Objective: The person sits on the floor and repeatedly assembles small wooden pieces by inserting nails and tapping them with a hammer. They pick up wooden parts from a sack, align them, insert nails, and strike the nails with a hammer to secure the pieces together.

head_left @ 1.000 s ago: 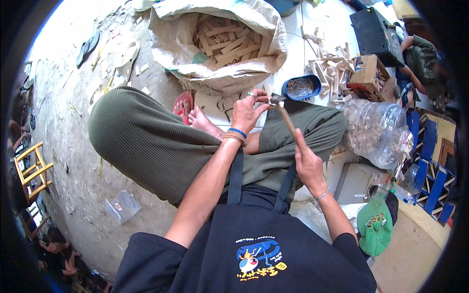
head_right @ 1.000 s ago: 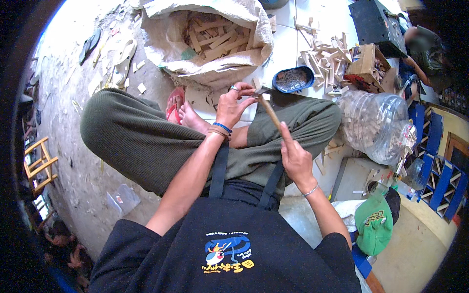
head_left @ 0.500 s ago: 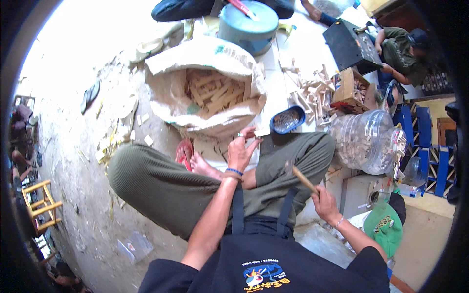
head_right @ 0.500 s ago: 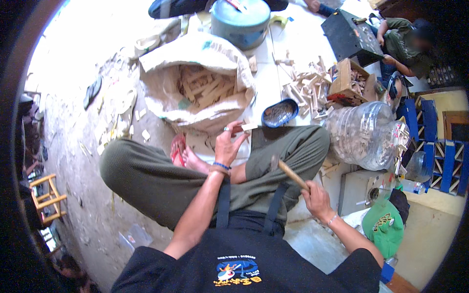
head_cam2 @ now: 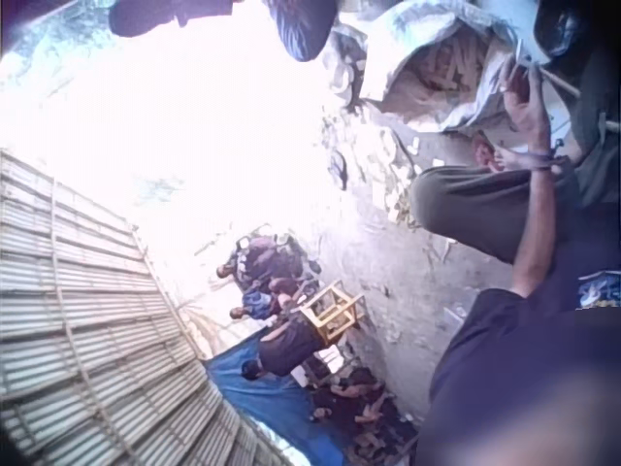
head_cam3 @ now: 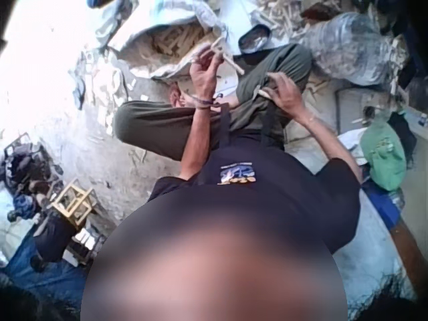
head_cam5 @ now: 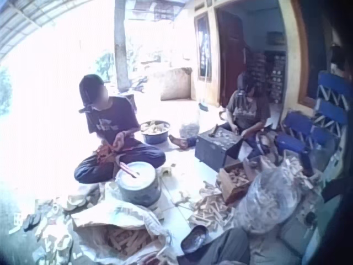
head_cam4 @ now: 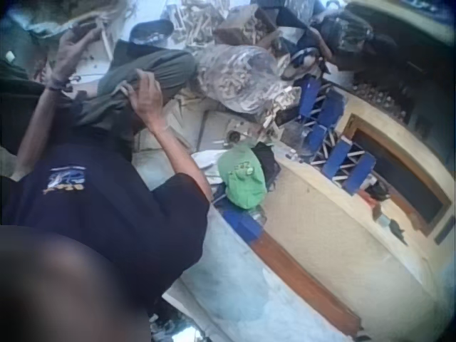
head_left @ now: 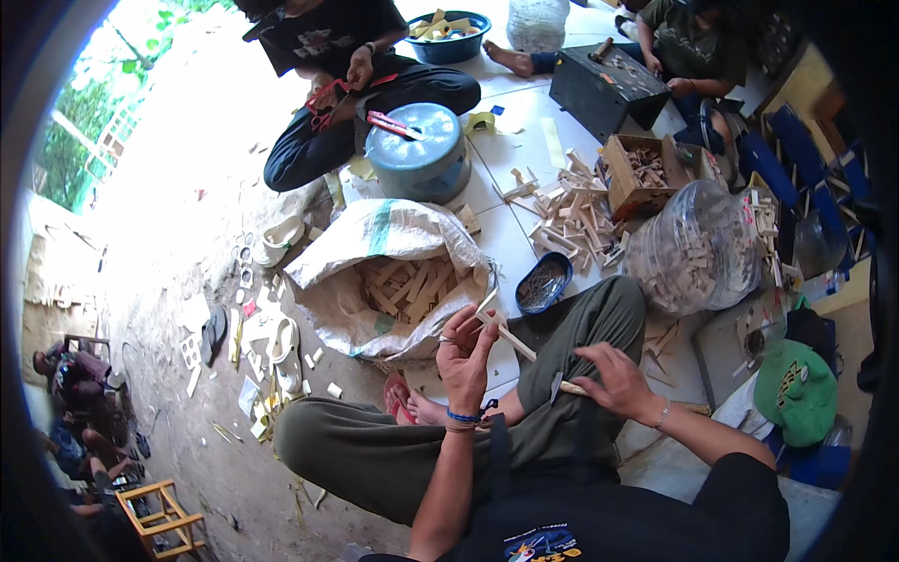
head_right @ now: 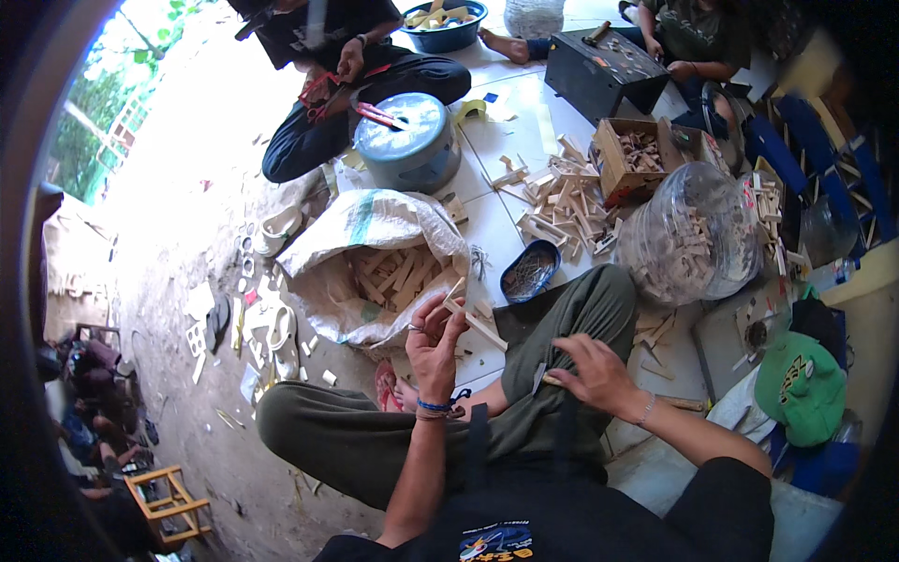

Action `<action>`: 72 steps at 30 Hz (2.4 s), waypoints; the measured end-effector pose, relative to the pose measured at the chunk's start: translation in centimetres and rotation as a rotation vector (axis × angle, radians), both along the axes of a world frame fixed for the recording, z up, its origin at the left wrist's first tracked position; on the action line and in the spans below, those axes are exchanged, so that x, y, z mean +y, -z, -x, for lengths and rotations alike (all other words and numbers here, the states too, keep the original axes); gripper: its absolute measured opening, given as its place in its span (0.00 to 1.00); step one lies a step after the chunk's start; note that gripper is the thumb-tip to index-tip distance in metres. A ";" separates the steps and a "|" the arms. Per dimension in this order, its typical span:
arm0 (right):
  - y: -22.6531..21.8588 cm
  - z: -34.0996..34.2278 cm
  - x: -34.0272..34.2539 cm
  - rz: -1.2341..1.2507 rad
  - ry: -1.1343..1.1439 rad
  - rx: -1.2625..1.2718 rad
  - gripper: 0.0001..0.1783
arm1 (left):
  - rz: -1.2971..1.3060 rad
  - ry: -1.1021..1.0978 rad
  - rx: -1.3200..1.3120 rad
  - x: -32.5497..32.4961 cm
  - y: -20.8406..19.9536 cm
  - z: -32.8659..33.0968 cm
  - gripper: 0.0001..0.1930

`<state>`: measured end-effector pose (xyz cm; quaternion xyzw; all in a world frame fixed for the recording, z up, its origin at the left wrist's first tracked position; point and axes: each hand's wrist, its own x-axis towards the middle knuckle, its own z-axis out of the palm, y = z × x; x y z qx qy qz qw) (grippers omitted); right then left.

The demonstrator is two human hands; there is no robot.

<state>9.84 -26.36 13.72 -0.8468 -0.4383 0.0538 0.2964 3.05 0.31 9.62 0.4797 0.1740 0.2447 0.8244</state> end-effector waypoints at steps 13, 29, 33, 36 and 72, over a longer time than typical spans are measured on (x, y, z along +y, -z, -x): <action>5.5 0.2 10.1 -0.205 0.193 0.100 0.10 | -0.620 0.212 0.783 -0.9 7.7 3.1 0.27; 14.1 -5.2 14.6 0.019 0.161 0.079 0.13 | -0.719 -0.139 0.499 -0.2 9.7 2.7 0.23; 17.8 -4.8 16.0 0.204 0.143 -0.014 0.14 | -0.701 -0.187 0.565 0.1 9.9 2.7 0.22; 18.7 -4.6 16.5 0.217 0.198 0.003 0.14 | -0.602 -0.206 0.574 0.3 9.9 2.7 0.21; 10.3 -3.4 12.5 -0.271 0.282 1.074 0.13 | -0.374 0.077 0.512 1.5 10.3 2.0 0.16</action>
